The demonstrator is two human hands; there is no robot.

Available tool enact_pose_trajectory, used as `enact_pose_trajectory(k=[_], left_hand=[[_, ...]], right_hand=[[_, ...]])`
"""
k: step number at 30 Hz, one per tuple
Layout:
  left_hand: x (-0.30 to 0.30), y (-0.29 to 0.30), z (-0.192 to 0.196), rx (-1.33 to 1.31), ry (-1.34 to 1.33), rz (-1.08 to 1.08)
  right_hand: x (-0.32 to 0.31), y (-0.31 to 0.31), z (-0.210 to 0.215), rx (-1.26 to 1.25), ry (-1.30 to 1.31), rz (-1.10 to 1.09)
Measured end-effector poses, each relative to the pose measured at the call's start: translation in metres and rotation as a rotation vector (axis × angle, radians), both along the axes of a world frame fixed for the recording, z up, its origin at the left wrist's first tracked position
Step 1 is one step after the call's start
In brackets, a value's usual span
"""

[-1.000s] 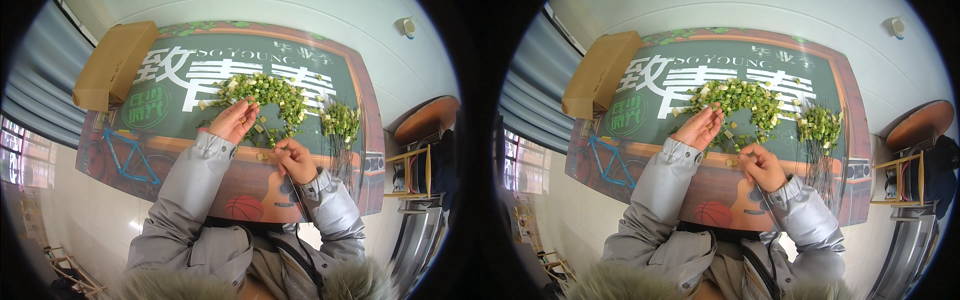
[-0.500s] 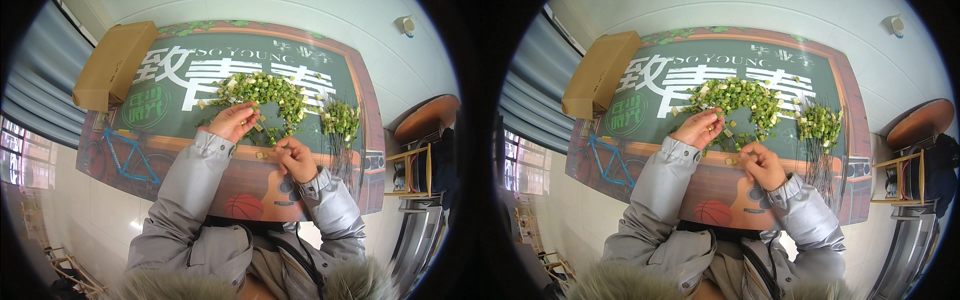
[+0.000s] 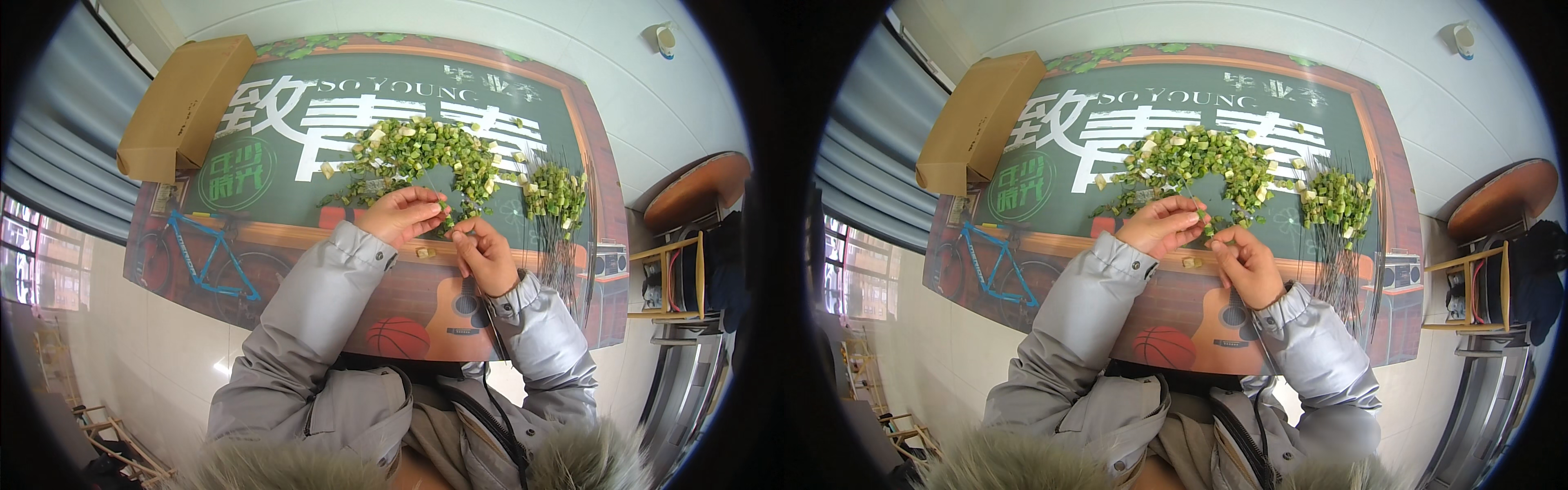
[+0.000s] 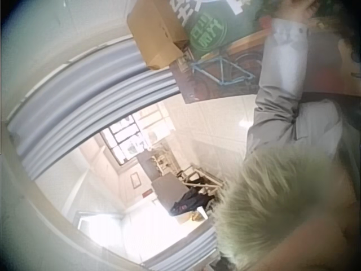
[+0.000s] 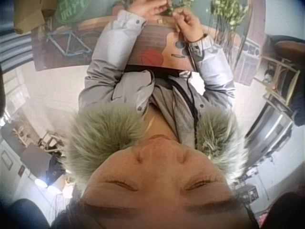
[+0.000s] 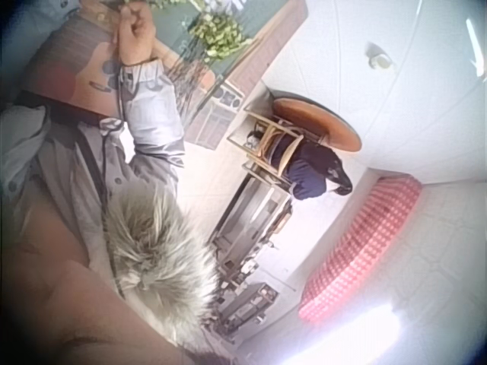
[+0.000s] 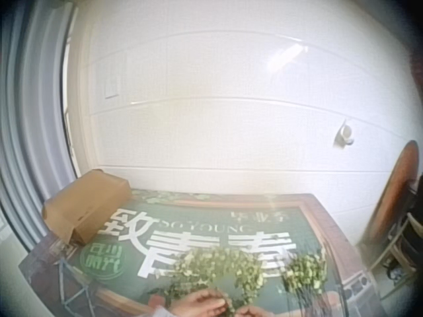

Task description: The person threads chopped green vegetables onto thin metal skewers one by one. They pick up pieces from a pile on the table and slide them onto the skewers, then place the completed skewers aside.

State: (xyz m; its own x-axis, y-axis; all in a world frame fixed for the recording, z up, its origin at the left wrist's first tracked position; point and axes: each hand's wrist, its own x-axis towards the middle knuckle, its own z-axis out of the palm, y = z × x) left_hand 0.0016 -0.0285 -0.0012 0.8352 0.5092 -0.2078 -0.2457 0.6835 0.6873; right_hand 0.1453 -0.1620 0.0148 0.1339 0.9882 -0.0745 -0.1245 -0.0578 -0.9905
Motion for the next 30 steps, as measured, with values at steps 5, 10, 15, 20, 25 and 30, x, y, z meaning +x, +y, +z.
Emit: enact_pose_trajectory(k=[5, 10, 15, 20, 25, 30], left_hand=[[0.002, -0.001, -0.006, -0.005, -0.046, -0.029], [0.002, -0.002, -0.006, -0.01, -0.049, -0.04], [0.002, -0.004, 0.003, 0.051, 0.0, -0.017], [-0.013, 0.013, 0.021, 0.275, 0.048, 0.231], [-0.059, 0.047, 0.039, 0.437, 0.057, 0.655], [-0.048, 0.043, 0.036, 0.749, 0.265, 0.619]], right_hand=[[-0.001, 0.0, 0.001, 0.007, 0.01, -0.008], [0.0, 0.001, 0.001, 0.0, 0.019, -0.009], [0.001, 0.0, 0.002, -0.01, 0.034, -0.066], [0.006, 0.001, 0.002, 0.039, 0.026, -0.134], [0.007, 0.002, 0.001, 0.07, 0.03, -0.162], [0.007, 0.003, -0.001, 0.081, 0.05, -0.195]])
